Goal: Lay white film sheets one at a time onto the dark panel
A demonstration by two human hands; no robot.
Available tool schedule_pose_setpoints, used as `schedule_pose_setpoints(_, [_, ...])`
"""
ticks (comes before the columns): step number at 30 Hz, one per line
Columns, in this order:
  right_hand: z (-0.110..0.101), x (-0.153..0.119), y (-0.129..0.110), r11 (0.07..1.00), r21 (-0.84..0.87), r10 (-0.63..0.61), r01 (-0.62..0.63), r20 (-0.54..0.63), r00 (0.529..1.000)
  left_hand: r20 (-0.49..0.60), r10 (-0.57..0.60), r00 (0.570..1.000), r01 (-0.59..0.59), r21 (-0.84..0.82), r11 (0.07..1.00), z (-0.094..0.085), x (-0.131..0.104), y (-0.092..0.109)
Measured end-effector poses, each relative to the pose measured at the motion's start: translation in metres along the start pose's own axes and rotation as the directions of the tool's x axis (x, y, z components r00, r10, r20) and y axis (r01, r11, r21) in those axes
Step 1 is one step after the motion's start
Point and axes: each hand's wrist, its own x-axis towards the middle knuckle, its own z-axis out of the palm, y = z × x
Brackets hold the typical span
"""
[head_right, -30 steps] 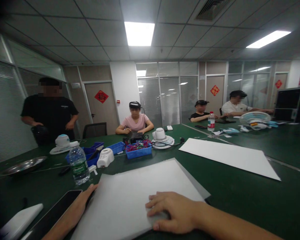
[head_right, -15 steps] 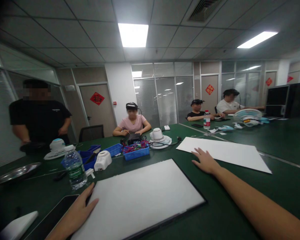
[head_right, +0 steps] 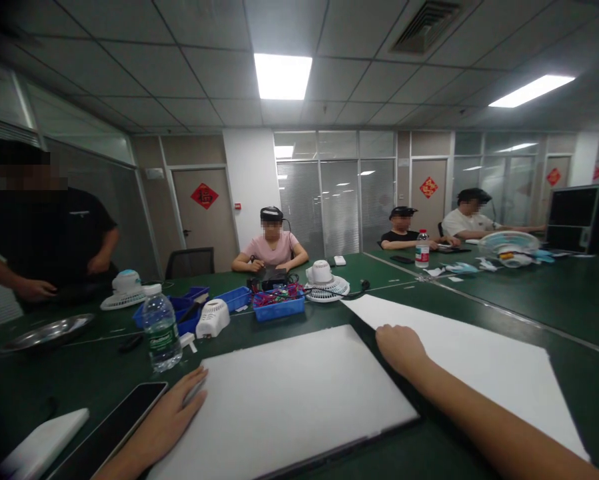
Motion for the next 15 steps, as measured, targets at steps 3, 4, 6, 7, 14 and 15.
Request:
schedule_pose_setpoints(3, [-0.021, -0.023, -0.060, 0.971, 0.071, -0.224, 0.227, -0.038, 0.974, 0.015, -0.002, 1.000, 0.002, -0.031, 1.000, 0.000, -0.001, -0.002])
schedule_pose_setpoints(4, [-0.026, -0.032, -0.079, 0.945, 0.103, -0.307, 0.311, -0.048, 0.950, 0.022, -0.007, 1.000, 0.008, -0.034, 0.999, 0.001, -0.002, -0.002])
schedule_pose_setpoints(6, [-0.037, -0.052, -0.111, 0.864, 0.209, -0.454, 0.457, -0.065, 0.889, 0.032, -0.018, 0.999, 0.020, -0.036, 0.999, 0.001, -0.002, 0.000])
schedule_pose_setpoints(7, [-0.043, -0.061, -0.123, 0.809, 0.282, -0.516, 0.515, -0.078, 0.853, 0.038, -0.024, 0.999, 0.025, -0.037, 0.999, 0.001, -0.003, 0.002])
schedule_pose_setpoints(14, [-0.087, -0.083, -0.134, 0.406, 0.587, -0.821, 0.700, -0.102, 0.562, 0.080, -0.036, 0.996, 0.034, 0.024, 0.999, 0.001, 0.000, 0.008])
schedule_pose_setpoints(15, [-0.087, -0.082, -0.131, 0.409, 0.579, -0.820, 0.705, -0.105, 0.562, 0.083, -0.030, 0.996, 0.027, 0.031, 0.999, 0.001, 0.001, 0.007])
